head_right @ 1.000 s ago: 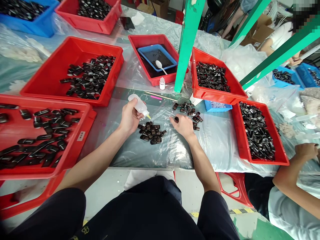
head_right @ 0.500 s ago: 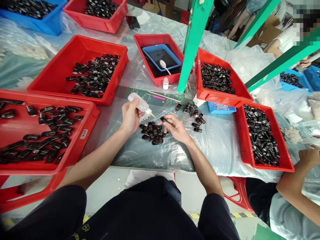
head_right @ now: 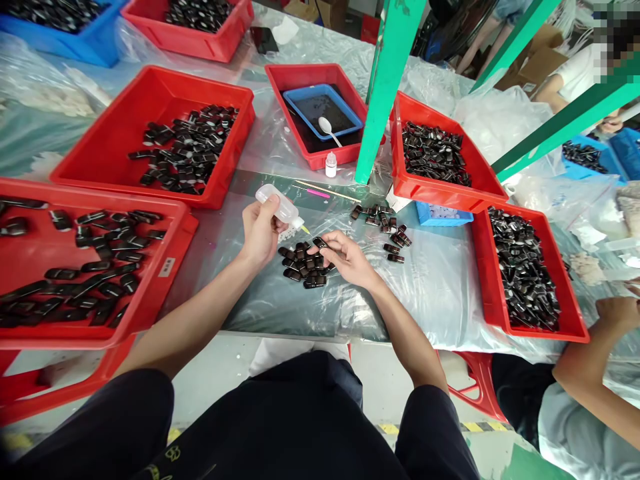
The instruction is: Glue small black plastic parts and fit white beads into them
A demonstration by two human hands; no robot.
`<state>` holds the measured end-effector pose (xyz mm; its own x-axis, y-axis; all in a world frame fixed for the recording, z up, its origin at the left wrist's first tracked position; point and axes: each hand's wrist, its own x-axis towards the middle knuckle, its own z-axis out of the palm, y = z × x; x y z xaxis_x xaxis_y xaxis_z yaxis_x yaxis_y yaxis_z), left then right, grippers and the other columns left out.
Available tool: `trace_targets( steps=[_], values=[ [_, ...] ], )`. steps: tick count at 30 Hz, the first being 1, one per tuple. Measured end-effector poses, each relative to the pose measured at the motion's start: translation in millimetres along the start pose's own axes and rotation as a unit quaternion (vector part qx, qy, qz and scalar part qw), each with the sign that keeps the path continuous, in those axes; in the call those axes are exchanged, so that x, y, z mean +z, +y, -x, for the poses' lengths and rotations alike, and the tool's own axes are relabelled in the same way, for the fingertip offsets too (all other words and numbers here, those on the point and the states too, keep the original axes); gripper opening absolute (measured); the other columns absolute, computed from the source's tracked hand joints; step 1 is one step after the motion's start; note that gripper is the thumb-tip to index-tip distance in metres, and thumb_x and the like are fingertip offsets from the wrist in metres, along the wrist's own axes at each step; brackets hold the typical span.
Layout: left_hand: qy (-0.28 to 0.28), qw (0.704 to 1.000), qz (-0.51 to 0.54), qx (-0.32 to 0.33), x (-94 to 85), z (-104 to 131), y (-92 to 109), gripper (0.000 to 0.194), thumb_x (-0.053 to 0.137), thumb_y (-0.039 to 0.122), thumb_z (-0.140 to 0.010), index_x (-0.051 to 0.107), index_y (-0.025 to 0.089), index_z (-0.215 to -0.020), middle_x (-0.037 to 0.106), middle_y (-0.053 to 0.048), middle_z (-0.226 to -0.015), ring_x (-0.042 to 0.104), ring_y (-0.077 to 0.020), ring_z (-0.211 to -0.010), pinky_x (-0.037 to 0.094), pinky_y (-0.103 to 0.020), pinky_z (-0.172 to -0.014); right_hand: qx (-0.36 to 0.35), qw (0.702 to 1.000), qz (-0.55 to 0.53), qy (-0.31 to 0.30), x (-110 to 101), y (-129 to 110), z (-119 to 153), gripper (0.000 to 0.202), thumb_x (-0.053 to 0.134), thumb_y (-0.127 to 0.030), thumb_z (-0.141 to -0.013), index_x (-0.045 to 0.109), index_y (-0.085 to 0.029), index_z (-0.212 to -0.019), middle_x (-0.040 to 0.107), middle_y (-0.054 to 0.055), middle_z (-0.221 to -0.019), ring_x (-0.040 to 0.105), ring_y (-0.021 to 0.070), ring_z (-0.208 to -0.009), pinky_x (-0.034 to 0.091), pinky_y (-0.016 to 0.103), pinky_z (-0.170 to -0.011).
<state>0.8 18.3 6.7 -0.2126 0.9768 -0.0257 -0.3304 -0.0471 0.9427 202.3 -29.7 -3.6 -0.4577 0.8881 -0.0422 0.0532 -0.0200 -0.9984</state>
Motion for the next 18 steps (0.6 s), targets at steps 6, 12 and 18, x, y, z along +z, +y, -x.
trace_targets(
  steps=[6, 12, 18],
  values=[
    [-0.011, 1.000, 0.003, 0.023, -0.9, -1.3, -0.8, 0.055, 0.085, 0.070, -0.073, 0.067, 0.018, -0.067, 0.043, 0.004, -0.053, 0.030, -0.0065, -0.048, 0.021, -0.026, -0.046, -0.011, 1.000, -0.007, -0.009, 0.0, 6.4, -0.1, 0.051, 0.068, -0.073, -0.096, 0.051, -0.026, -0.109, 0.082, 0.008, -0.110, 0.063, 0.0139, -0.069, 0.056, 0.032, -0.074],
    [-0.021, 0.999, 0.004, 0.027, -2.1, -3.5, -3.8, 0.062, 0.087, 0.076, -0.067, 0.066, 0.018, -0.066, 0.041, 0.005, -0.051, 0.030, -0.0063, -0.047, 0.020, -0.026, -0.046, -0.034, 0.999, -0.021, -0.016, -1.6, 12.1, -0.7, 0.046, 0.069, -0.065, -0.099, 0.052, -0.024, -0.111, 0.083, 0.010, -0.111, 0.063, 0.0123, -0.070, 0.055, 0.029, -0.072],
    [-0.036, 0.999, -0.009, 0.036, -0.3, -1.7, -5.2, 0.069, 0.088, 0.082, -0.060, 0.065, 0.018, -0.063, 0.042, 0.005, -0.050, 0.027, -0.0048, -0.045, 0.020, -0.024, -0.045, -0.033, 0.999, -0.020, -0.016, 0.1, 12.9, -0.4, 0.046, 0.069, -0.066, -0.099, 0.054, -0.024, -0.111, 0.083, 0.010, -0.111, 0.064, 0.0125, -0.070, 0.054, 0.029, -0.070]
  ],
)
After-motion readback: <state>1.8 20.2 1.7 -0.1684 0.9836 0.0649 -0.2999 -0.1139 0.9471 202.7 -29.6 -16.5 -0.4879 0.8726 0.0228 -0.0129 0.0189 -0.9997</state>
